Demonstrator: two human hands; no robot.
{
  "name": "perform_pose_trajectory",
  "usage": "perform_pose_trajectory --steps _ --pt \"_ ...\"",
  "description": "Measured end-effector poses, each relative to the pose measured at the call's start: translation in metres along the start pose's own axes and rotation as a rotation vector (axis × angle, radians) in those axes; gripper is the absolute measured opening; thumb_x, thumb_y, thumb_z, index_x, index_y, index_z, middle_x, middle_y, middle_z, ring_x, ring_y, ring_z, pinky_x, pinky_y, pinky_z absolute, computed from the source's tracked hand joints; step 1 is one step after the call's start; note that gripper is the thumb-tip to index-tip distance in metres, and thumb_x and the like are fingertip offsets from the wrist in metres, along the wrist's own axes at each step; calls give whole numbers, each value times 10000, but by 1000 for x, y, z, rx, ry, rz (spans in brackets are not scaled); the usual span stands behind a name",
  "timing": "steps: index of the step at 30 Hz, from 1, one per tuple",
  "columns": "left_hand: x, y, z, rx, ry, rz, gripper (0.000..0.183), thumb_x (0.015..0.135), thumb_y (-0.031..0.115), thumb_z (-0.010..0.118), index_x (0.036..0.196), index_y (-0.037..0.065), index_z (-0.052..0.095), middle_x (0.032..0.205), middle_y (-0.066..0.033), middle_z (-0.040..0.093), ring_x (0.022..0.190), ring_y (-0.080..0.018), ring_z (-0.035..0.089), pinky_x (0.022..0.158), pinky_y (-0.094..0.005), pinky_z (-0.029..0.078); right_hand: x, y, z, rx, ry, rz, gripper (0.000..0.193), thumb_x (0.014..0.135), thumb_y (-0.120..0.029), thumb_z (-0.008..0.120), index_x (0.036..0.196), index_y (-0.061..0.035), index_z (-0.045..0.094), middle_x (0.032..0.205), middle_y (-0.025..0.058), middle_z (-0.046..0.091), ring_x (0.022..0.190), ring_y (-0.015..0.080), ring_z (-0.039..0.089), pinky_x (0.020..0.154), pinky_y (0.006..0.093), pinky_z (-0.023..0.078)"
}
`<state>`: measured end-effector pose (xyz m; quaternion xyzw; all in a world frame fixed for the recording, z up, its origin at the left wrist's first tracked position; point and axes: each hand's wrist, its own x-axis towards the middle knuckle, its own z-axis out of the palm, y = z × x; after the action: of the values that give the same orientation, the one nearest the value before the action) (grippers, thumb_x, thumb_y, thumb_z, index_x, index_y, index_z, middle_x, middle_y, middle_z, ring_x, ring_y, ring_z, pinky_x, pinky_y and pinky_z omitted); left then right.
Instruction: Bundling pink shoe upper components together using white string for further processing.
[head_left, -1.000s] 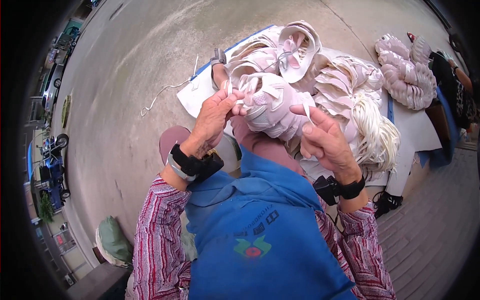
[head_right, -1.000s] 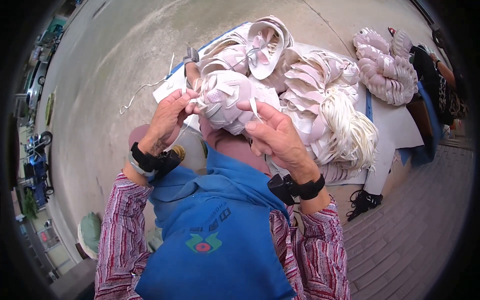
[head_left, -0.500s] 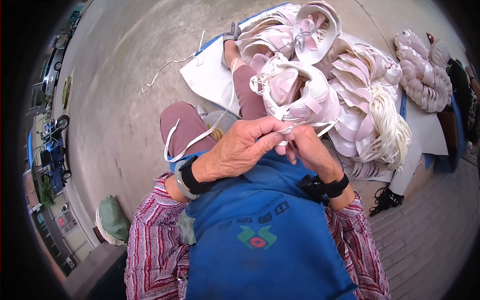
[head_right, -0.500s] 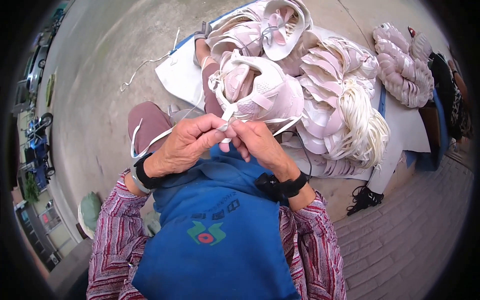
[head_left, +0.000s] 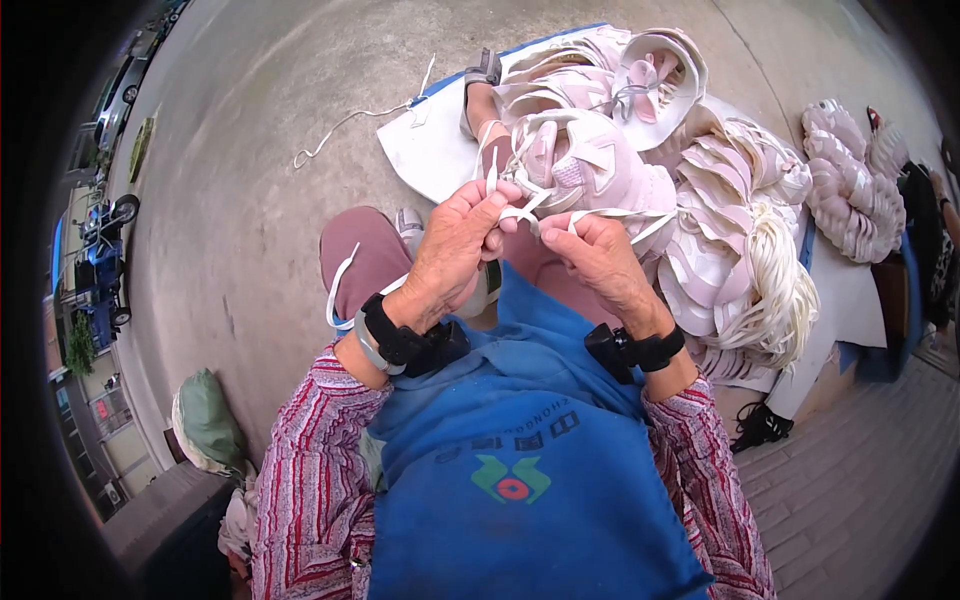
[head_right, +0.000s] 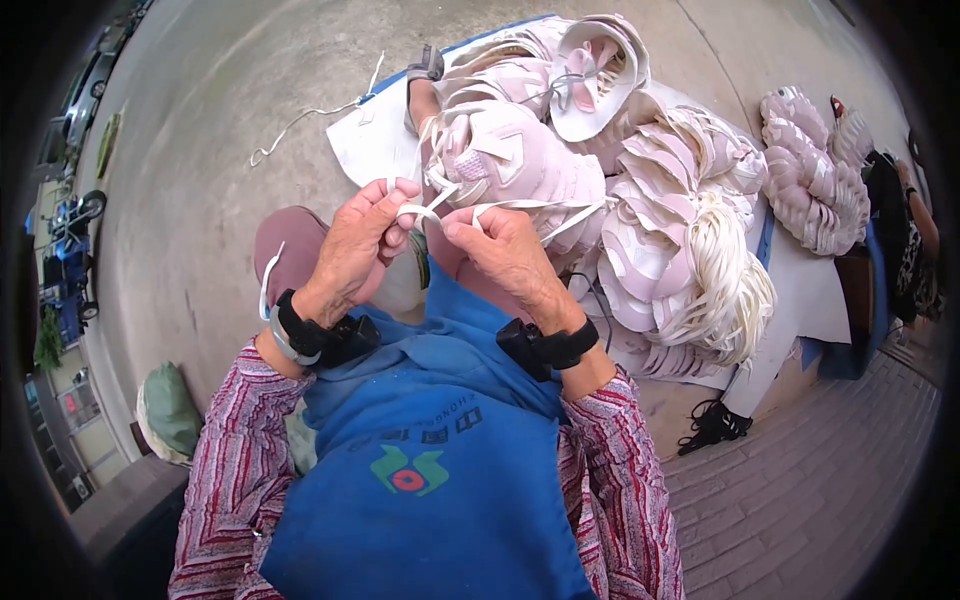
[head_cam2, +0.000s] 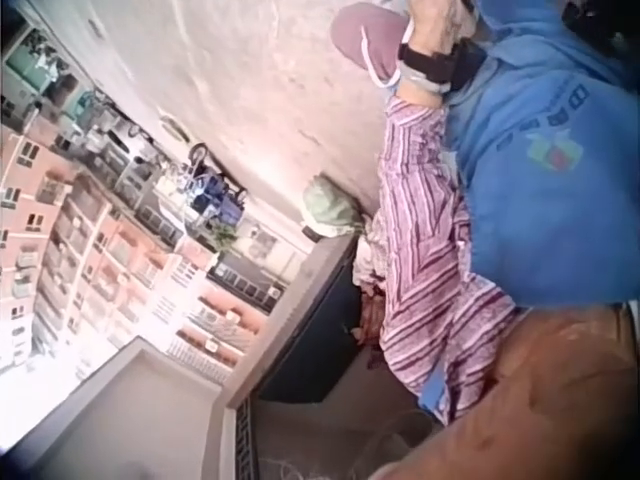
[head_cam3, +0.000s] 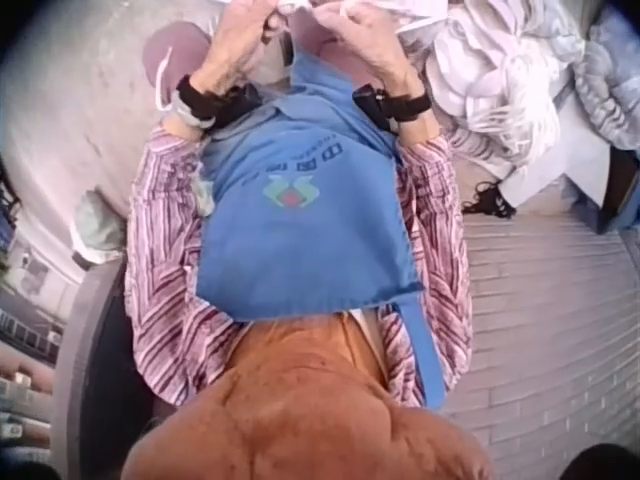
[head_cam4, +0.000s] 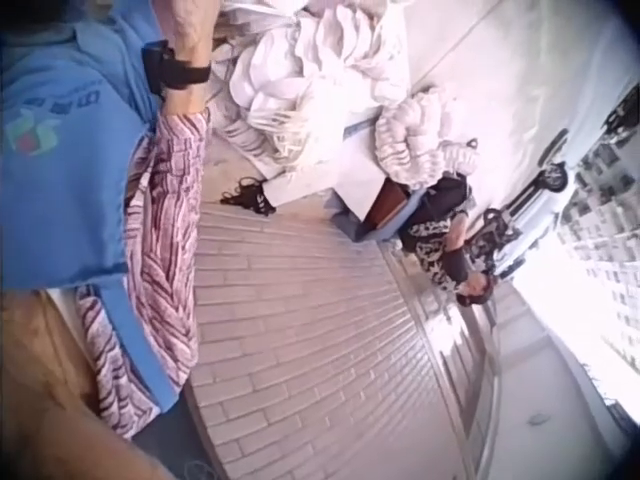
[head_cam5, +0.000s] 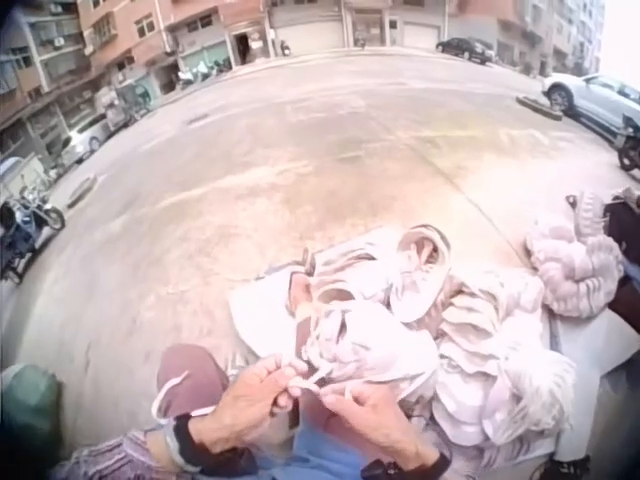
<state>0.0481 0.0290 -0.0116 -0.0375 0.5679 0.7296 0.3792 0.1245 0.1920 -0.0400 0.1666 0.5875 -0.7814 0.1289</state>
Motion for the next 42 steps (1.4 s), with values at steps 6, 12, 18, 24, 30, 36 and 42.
perform_pose_trajectory --steps 6,12,18,24,30,36,42 --pt "-7 16 8 -262 -20 -14 211 953 184 468 1089 27 505 742 26 473 571 -27 374 502 -175 287 -30 0 -2 -176 -273 35 232 829 -221 627 961 -34 661 657 -41 534 563 21 439 497 171 351" --pt "-13 10 23 108 -128 76 229 957 199 457 1084 27 540 762 30 502 597 -26 386 532 -168 323 -26 -2 -2 93 -183 -29 334 825 -258 641 1051 -13 620 655 -71 496 514 -1 378 440 162 291" --pt "-13 -11 21 564 -169 255 244 965 221 442 1063 29 559 765 44 519 656 -16 430 572 -159 367 -17 2 9 236 -27 -80 268 876 -251 597 993 -12 626 683 -30 554 502 1 393 434 157 303" --pt "-15 -20 18 644 -170 292 230 963 219 437 966 13 538 706 -47 542 662 -115 511 615 -267 432 -21 4 10 230 28 -142 244 906 -212 562 999 0 637 710 0 597 497 -3 402 436 145 310" --pt "-20 -20 6 724 -183 226 264 963 263 440 935 27 556 664 -27 521 619 -98 480 571 -264 406 -14 9 -9 70 81 -62 236 887 -206 577 969 -2 665 676 -10 603 499 14 438 436 156 331" --pt "-21 -10 9 696 -240 94 269 969 262 431 959 36 577 639 40 461 587 -31 399 515 -200 331 -2 3 -12 -45 -69 -63 254 898 -226 563 959 -6 676 679 -4 604 563 30 484 499 161 372" --pt "-20 -3 17 576 -239 64 331 959 274 433 1068 -5 572 708 31 481 609 -51 399 540 -213 358 -15 -13 -9 178 -200 -114 285 903 -180 544 1110 6 606 713 -29 563 568 13 445 483 163 351"
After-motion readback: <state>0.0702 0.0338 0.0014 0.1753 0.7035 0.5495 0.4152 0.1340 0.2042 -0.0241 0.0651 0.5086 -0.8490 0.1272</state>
